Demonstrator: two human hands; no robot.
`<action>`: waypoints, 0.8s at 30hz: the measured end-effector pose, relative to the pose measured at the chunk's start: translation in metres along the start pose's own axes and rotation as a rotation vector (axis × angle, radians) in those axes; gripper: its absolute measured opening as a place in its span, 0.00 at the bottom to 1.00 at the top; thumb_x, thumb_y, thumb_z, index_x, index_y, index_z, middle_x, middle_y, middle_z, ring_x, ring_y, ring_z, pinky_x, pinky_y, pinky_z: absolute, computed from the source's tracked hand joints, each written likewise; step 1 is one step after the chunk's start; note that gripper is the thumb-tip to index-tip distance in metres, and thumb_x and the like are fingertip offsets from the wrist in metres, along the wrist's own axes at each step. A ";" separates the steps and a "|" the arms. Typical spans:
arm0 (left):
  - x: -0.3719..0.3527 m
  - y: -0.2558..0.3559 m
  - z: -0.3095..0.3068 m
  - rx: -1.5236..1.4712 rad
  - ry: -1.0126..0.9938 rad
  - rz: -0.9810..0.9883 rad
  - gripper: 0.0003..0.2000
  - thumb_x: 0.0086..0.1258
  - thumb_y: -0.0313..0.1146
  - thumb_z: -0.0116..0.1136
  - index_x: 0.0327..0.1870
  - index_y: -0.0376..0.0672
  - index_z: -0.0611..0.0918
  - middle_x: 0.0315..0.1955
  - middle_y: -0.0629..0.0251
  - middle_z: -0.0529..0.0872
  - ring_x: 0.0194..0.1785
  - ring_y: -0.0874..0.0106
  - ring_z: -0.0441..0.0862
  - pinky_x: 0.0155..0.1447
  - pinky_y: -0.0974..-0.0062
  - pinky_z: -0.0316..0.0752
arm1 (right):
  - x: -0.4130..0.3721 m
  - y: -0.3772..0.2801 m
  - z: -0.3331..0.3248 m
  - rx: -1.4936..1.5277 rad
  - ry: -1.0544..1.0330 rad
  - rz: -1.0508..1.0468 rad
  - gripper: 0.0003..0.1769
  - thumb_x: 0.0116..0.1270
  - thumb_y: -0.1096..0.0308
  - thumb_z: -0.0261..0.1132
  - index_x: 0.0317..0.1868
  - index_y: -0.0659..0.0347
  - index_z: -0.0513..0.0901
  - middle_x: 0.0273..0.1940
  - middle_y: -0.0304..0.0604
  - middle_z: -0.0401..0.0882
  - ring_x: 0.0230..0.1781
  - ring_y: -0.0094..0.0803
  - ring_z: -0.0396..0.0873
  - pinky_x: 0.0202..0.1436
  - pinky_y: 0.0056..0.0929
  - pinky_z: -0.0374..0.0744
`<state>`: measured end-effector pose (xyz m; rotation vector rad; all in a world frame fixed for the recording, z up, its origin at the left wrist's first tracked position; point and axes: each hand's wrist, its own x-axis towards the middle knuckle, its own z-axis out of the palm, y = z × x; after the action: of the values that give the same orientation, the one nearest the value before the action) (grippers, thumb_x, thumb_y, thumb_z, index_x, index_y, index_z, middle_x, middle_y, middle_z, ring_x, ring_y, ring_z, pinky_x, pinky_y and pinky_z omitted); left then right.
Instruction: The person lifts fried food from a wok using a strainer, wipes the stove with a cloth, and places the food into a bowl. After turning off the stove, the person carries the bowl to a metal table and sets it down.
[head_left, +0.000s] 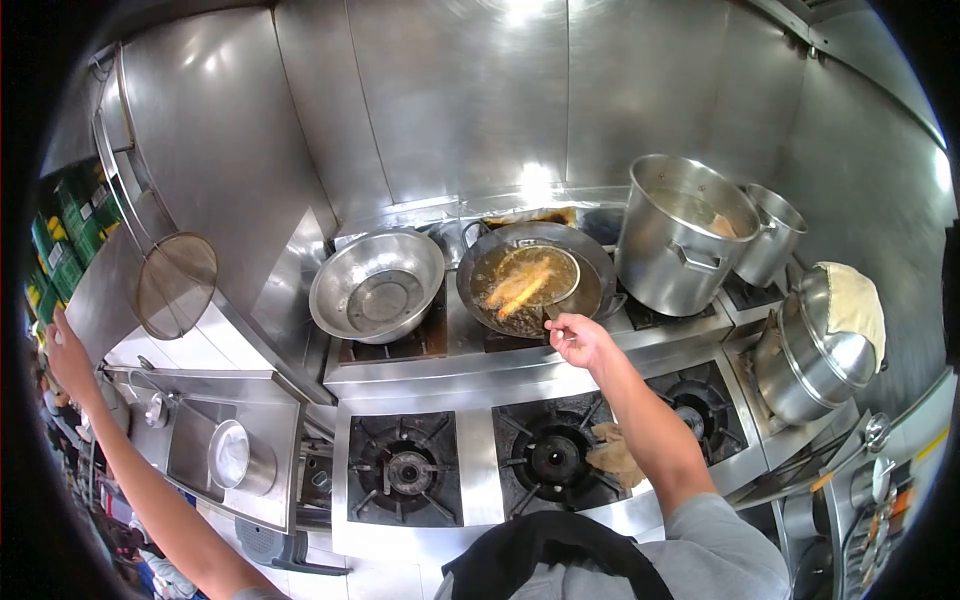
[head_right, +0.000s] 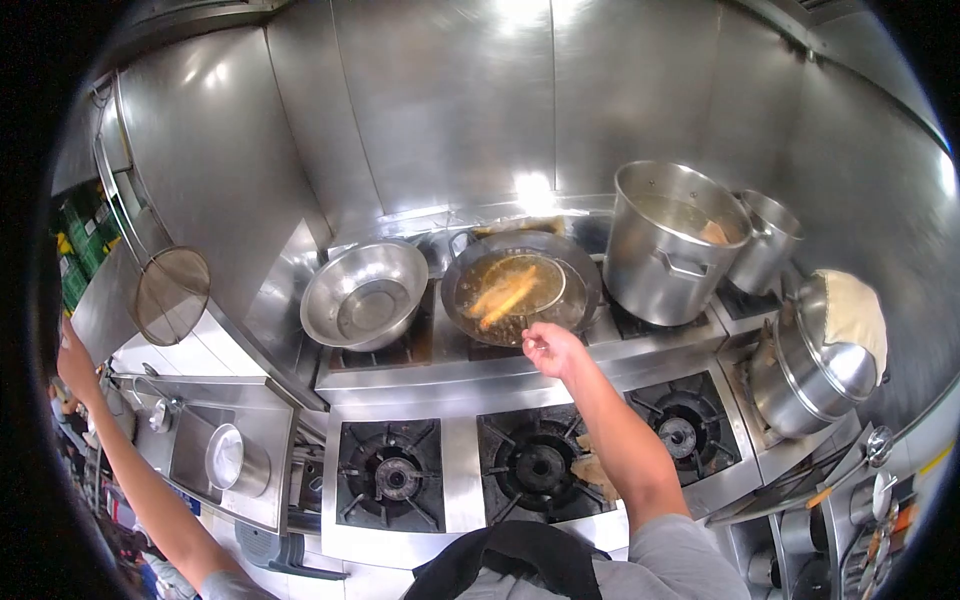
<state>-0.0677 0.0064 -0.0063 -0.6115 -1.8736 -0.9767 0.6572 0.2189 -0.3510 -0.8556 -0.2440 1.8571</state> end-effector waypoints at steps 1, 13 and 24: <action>0.000 0.001 -0.001 -0.015 -0.008 0.003 0.32 0.65 0.60 0.40 0.53 0.38 0.76 0.48 0.49 0.78 0.54 0.52 0.73 0.55 0.61 0.66 | 0.000 -0.001 -0.002 0.001 -0.002 0.000 0.05 0.56 0.84 0.54 0.33 0.71 0.68 0.29 0.46 0.68 0.21 0.27 0.67 0.22 0.19 0.73; -0.006 0.005 -0.006 0.083 -0.019 0.120 0.30 0.67 0.60 0.38 0.54 0.41 0.75 0.50 0.51 0.78 0.54 0.53 0.73 0.55 0.62 0.66 | -0.018 -0.015 -0.037 0.009 -0.024 -0.048 0.05 0.54 0.83 0.55 0.32 0.71 0.68 0.31 0.50 0.70 0.21 0.28 0.69 0.21 0.19 0.73; -0.012 0.020 -0.016 -0.018 -0.064 0.048 0.32 0.65 0.62 0.37 0.54 0.42 0.75 0.48 0.52 0.79 0.54 0.52 0.72 0.57 0.63 0.65 | -0.059 -0.015 -0.043 -0.012 -0.072 -0.032 0.11 0.64 0.67 0.55 0.37 0.69 0.68 0.27 0.43 0.70 0.20 0.25 0.70 0.19 0.20 0.72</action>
<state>-0.0391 0.0043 -0.0052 -0.7027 -1.8987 -0.9539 0.7087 0.1652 -0.3476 -0.7901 -0.3120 1.8604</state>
